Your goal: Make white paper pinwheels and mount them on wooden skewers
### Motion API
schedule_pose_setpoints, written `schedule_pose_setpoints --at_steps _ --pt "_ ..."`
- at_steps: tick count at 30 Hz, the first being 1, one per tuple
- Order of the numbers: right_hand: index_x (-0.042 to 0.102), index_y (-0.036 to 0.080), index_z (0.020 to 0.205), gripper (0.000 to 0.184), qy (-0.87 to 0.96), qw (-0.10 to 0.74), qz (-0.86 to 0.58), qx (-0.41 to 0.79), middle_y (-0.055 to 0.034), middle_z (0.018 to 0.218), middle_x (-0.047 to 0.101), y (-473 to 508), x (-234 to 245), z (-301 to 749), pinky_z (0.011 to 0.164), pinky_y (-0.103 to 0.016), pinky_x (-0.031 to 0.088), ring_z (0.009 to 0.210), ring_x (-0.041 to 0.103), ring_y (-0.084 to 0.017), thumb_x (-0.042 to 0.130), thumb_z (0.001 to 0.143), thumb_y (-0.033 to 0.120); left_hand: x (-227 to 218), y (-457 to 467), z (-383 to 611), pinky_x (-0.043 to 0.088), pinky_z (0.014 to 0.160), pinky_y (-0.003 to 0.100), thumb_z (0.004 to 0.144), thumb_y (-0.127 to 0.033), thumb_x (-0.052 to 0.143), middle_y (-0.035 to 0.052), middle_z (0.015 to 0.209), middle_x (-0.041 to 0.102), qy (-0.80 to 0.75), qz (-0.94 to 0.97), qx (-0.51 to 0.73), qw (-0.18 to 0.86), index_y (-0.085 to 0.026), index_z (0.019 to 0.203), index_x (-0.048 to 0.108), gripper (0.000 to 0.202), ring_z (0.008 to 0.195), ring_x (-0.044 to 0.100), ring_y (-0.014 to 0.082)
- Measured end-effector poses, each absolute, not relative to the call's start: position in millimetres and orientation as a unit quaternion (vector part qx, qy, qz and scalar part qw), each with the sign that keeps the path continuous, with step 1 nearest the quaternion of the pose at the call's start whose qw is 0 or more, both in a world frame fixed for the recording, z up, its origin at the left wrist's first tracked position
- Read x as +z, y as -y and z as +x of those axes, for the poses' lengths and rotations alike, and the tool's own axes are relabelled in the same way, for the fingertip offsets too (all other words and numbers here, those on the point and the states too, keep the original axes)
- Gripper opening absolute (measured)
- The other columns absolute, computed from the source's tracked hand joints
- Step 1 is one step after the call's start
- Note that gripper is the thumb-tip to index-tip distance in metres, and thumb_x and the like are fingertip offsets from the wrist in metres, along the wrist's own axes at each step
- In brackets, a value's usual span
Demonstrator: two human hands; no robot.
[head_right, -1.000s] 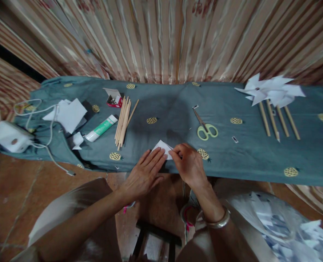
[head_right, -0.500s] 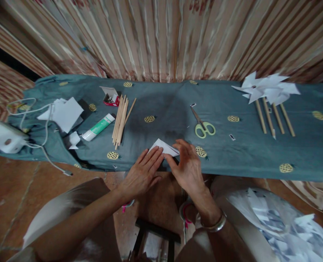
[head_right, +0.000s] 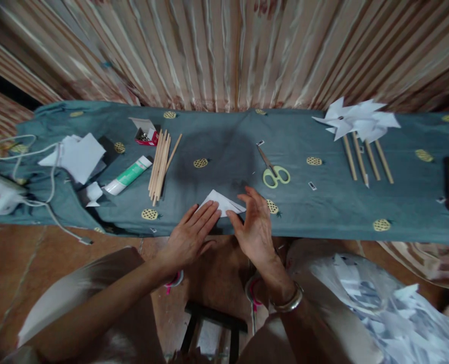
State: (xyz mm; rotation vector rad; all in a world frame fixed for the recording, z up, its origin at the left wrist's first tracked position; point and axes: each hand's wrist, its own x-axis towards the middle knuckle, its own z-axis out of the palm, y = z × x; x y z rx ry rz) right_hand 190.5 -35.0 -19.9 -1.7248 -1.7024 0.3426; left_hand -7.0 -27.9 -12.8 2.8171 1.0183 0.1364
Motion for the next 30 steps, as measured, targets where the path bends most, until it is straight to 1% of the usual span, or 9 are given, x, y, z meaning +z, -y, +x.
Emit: schedule_pose_setpoints --at_steps 7,12,16,19,21,23,26,28,30 --pt "0.056 0.022 0.107 0.021 0.655 0.341 -0.661 0.134 -0.0153 0.132 0.053 39.3 -16.4 211.1 0.103 -0.053 0.037 0.123 0.048 -0.03 0.051 0.09 0.034 -18.0 27.5 -38.2 0.025 0.116 0.048 0.092 -0.026 0.049 0.0147 0.15 0.039 -0.36 0.926 0.09 0.067 -0.013 0.146 0.029 0.058 0.141 0.032 0.025" --pt "0.057 0.021 0.103 0.019 0.661 0.333 -0.659 0.135 -0.0154 0.133 0.052 39.6 -18.1 212.1 0.104 -0.052 0.037 0.125 0.046 -0.03 0.05 0.09 0.032 -18.6 31.5 -58.6 0.025 0.116 0.047 0.092 -0.021 0.048 0.0134 0.148 0.043 -0.377 0.92 0.088 0.055 -0.016 0.146 0.032 0.056 0.14 0.034 0.0249" --pt "0.059 0.021 0.102 0.019 0.661 0.331 -0.658 0.14 -0.0144 0.131 0.054 38.6 -17.4 214.5 0.105 -0.053 0.036 0.127 0.046 -0.03 0.047 0.091 0.03 -16.0 33.0 -65.9 0.026 0.116 0.047 0.092 -0.02 0.049 0.0119 0.148 0.043 -0.375 0.922 0.08 0.048 -0.016 0.143 0.037 0.053 0.141 0.033 0.0249" --pt "0.061 0.02 0.101 0.023 0.663 0.335 -0.653 0.145 -0.0153 0.128 0.057 37.0 -13.1 216.2 0.105 -0.051 0.037 0.124 0.049 -0.029 0.041 0.093 0.03 -10.3 30.3 -65.1 0.029 0.114 0.048 0.092 -0.022 0.05 0.0124 0.145 0.047 -0.37 0.922 0.102 0.048 -0.014 0.139 0.044 0.047 0.139 0.037 0.0256" --pt "0.061 0.019 0.105 0.028 0.666 0.336 -0.649 0.151 -0.0154 0.125 0.059 36.1 -9.9 214.2 0.104 -0.05 0.038 0.121 0.052 -0.028 0.039 0.095 0.032 -5.4 26.8 -62.3 0.032 0.113 0.05 0.093 -0.024 0.05 0.0123 0.14 0.052 -0.364 0.921 0.126 0.051 -0.014 0.132 0.051 0.041 0.136 0.041 0.0261" --pt "0.061 0.018 0.112 0.032 0.673 0.324 -0.648 0.149 -0.0157 0.129 0.058 35.7 -8.0 209.3 0.103 -0.051 0.038 0.122 0.051 -0.029 0.042 0.095 0.037 -0.6 22.7 -58.3 0.034 0.111 0.051 0.093 -0.025 0.05 0.0115 0.134 0.058 -0.359 0.919 0.154 0.053 -0.014 0.124 0.058 0.034 0.132 0.046 0.0263" --pt "0.06 0.017 0.116 0.04 0.693 0.289 -0.648 0.132 -0.0166 0.137 0.051 34.8 -8.5 199.8 0.104 -0.053 0.037 0.127 0.047 -0.033 0.054 0.088 0.045 5.1 16.0 -50.6 0.038 0.108 0.051 0.093 -0.024 0.052 0.0102 0.121 0.067 -0.357 0.911 0.194 0.065 -0.015 0.11 0.066 0.024 0.122 0.056 0.025" --pt "0.062 0.017 0.112 0.038 0.696 0.276 -0.65 0.131 -0.0168 0.138 0.051 33.1 -9.1 195.0 0.104 -0.052 0.038 0.127 0.047 -0.034 0.061 0.084 0.042 7.9 11.1 -44.3 0.04 0.106 0.05 0.093 -0.023 0.052 0.0095 0.115 0.07 -0.365 0.902 0.214 0.086 -0.016 0.1 0.068 0.02 0.113 0.062 0.0233" --pt "0.064 0.017 0.105 0.032 0.69 0.275 -0.654 0.143 -0.0163 0.136 0.053 30.6 -8.7 192.5 0.104 -0.051 0.039 0.125 0.049 -0.033 0.065 0.081 0.038 9.8 5.5 -37.3 0.041 0.105 0.049 0.093 -0.024 0.052 0.0094 0.113 0.07 -0.382 0.888 0.23 0.114 -0.017 0.097 0.068 0.018 0.108 0.064 0.022"
